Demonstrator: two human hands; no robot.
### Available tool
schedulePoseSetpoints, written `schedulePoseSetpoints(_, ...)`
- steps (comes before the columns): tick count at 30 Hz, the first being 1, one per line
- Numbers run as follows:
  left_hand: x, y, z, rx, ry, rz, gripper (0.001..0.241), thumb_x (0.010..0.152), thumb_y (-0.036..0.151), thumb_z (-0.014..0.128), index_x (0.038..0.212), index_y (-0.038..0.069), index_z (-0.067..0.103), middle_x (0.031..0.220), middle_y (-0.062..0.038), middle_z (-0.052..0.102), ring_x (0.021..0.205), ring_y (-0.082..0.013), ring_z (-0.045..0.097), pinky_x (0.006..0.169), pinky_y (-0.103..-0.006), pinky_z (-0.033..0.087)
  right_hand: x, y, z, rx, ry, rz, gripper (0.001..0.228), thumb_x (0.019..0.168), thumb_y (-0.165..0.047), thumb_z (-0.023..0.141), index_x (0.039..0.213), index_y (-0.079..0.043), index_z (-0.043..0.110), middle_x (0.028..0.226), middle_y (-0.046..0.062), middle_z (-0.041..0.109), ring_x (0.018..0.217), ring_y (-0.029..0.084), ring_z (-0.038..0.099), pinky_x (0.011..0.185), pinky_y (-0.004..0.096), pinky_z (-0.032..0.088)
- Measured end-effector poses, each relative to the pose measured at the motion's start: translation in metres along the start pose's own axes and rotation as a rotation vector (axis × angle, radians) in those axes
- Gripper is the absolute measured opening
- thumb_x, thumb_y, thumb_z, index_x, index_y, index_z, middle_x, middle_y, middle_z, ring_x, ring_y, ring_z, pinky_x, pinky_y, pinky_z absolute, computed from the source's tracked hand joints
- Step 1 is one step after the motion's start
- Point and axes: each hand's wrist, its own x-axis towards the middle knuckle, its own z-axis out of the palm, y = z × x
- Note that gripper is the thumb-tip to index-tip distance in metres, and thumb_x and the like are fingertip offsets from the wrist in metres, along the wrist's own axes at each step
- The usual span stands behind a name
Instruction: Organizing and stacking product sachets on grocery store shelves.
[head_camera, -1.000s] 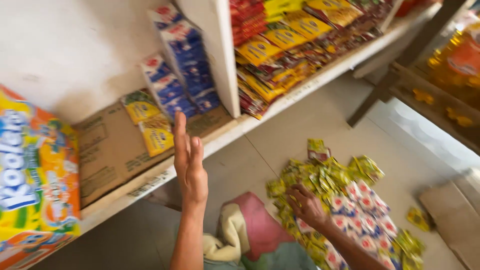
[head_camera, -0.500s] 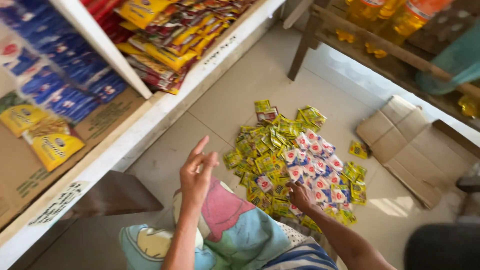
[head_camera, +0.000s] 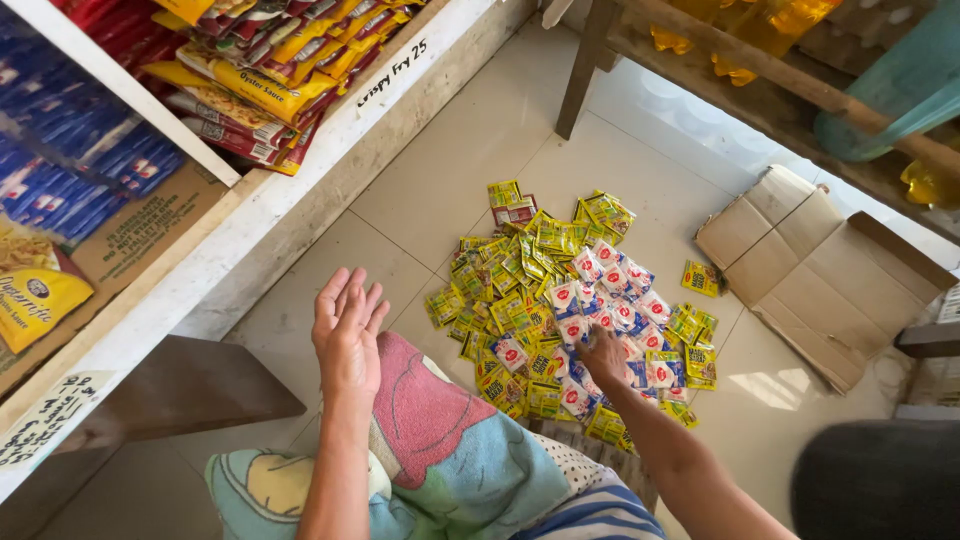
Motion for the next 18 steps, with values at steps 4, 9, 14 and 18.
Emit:
schedulePoseSetpoints(4, -0.006, 0.001, 0.002, -0.017, -0.021, 0.028, 0.061, 0.098, 0.025, 0.065, 0.150, 0.005, 0.040, 0.156, -0.018, 0.046, 0.138, -0.0383, 0.052, 0.112, -0.0481, 0.043, 0.031, -0.025, 0.009, 0.008, 0.002, 0.104, 0.100, 0.074, -0.051, 0.087, 0.151, -0.009, 0.038, 0.139, 0.019, 0.051, 0.124, 0.036, 0.049, 0.102, 0.052, 0.040)
schedulePoseSetpoints(9, -0.008, 0.002, 0.001, -0.033, -0.011, 0.015, 0.060, 0.097, 0.025, 0.066, 0.148, 0.005, 0.043, 0.153, -0.017, 0.049, 0.137, -0.0380, 0.053, 0.111, -0.0483, 0.045, 0.030, -0.048, 0.005, 0.145, -0.144, 0.259, 0.067, 0.073, -0.039, 0.089, 0.128, -0.012, 0.063, 0.110, 0.013, 0.072, 0.100, 0.027, 0.067, 0.096, 0.041, 0.048)
schedulePoseSetpoints(14, -0.009, 0.003, 0.002, -0.029, -0.011, -0.001, 0.059, 0.097, 0.027, 0.066, 0.147, 0.005, 0.044, 0.152, -0.016, 0.049, 0.138, -0.0376, 0.053, 0.111, -0.0475, 0.045, 0.036, -0.030, 0.029, 0.371, -0.208, 0.194, 0.034, 0.079, -0.030, 0.085, 0.101, -0.006, 0.074, 0.090, 0.010, 0.073, 0.078, 0.020, 0.065, 0.073, 0.038, 0.052)
schedulePoseSetpoints(18, -0.007, 0.003, 0.002, -0.030, -0.019, -0.016, 0.058, 0.096, 0.027, 0.066, 0.146, 0.005, 0.046, 0.151, -0.017, 0.050, 0.137, -0.0380, 0.053, 0.111, -0.0479, 0.045, 0.052, -0.009, 0.049, 0.641, -0.237, 0.129, 0.033, 0.085, -0.019, 0.083, 0.107, 0.002, 0.069, 0.085, 0.011, 0.064, 0.070, 0.019, 0.058, 0.057, 0.036, 0.049)
